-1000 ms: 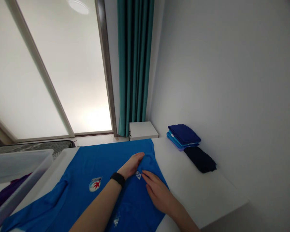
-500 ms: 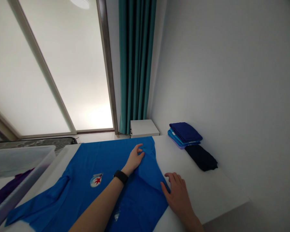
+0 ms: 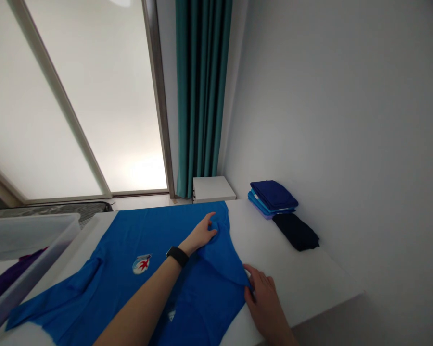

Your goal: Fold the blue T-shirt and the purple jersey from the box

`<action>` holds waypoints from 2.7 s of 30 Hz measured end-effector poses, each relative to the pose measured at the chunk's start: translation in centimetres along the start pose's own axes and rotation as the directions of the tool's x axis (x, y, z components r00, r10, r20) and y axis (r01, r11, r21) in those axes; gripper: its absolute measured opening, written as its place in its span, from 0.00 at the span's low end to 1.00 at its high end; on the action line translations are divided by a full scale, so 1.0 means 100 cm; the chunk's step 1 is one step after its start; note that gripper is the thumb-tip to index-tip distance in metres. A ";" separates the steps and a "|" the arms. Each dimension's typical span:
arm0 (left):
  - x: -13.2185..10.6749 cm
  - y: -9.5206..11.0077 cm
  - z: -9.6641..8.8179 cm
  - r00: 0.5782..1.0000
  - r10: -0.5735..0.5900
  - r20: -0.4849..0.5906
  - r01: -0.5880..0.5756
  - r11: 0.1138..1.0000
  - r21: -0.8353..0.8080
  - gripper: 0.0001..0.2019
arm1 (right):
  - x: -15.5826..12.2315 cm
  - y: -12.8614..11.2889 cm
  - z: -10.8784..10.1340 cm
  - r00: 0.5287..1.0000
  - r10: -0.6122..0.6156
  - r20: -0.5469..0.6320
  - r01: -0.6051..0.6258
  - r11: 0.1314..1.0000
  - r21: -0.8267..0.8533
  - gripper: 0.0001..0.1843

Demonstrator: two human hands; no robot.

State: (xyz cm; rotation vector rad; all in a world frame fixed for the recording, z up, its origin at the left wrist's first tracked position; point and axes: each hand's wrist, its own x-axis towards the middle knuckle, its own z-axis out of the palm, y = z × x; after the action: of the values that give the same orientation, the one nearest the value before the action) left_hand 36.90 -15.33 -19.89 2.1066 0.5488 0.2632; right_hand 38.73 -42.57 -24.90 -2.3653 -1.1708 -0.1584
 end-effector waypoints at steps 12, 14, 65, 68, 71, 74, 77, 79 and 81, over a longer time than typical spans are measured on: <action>-0.011 -0.012 -0.041 0.998 0.056 -0.006 -0.054 0.982 0.179 0.30 | 0.006 -0.035 -0.027 0.956 -0.250 0.153 0.227 0.961 0.156 0.22; -0.019 -0.022 -0.037 0.995 0.092 -0.042 -0.083 0.980 0.179 0.29 | 0.012 -0.034 -0.035 0.952 -0.237 0.196 0.177 0.944 0.280 0.20; -0.058 -0.036 -0.032 0.973 0.225 -0.044 -0.222 0.974 0.050 0.19 | 0.189 0.018 0.034 0.971 -0.209 0.119 0.213 0.977 -0.020 0.30; -0.058 -0.037 -0.031 0.973 0.226 -0.041 -0.223 0.973 0.054 0.19 | 0.189 0.025 0.034 0.991 -0.104 0.084 0.110 0.992 -0.064 0.20; -0.058 -0.038 -0.031 0.971 0.236 -0.031 -0.234 0.970 0.059 0.19 | 0.192 0.029 0.034 0.997 -0.019 0.073 0.025 0.997 -0.073 0.15; -0.059 -0.036 -0.030 0.969 0.243 -0.031 -0.241 0.969 0.058 0.19 | 0.199 0.029 0.034 0.996 0.036 0.086 -0.031 0.998 -0.061 0.16; -0.060 -0.035 -0.029 0.970 0.232 -0.066 -0.227 0.971 0.072 0.18 | 0.214 0.030 0.035 0.990 0.098 0.103 -0.091 0.994 -0.067 0.18; -0.059 -0.035 -0.028 0.971 0.211 -0.115 -0.198 0.973 0.116 0.18 | 0.230 0.032 0.037 0.979 0.155 0.134 -0.144 0.986 -0.089 0.17; -0.059 -0.036 -0.027 0.967 0.206 -0.150 -0.182 0.970 0.160 0.17 | 0.249 0.034 0.041 0.960 0.220 0.175 -0.201 0.972 -0.119 0.14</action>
State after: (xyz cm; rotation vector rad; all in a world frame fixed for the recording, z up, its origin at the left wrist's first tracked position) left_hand 29.71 -14.45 -21.25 2.2974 0.4696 0.5288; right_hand 56.47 -24.58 -21.97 -2.6218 -1.0034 0.0810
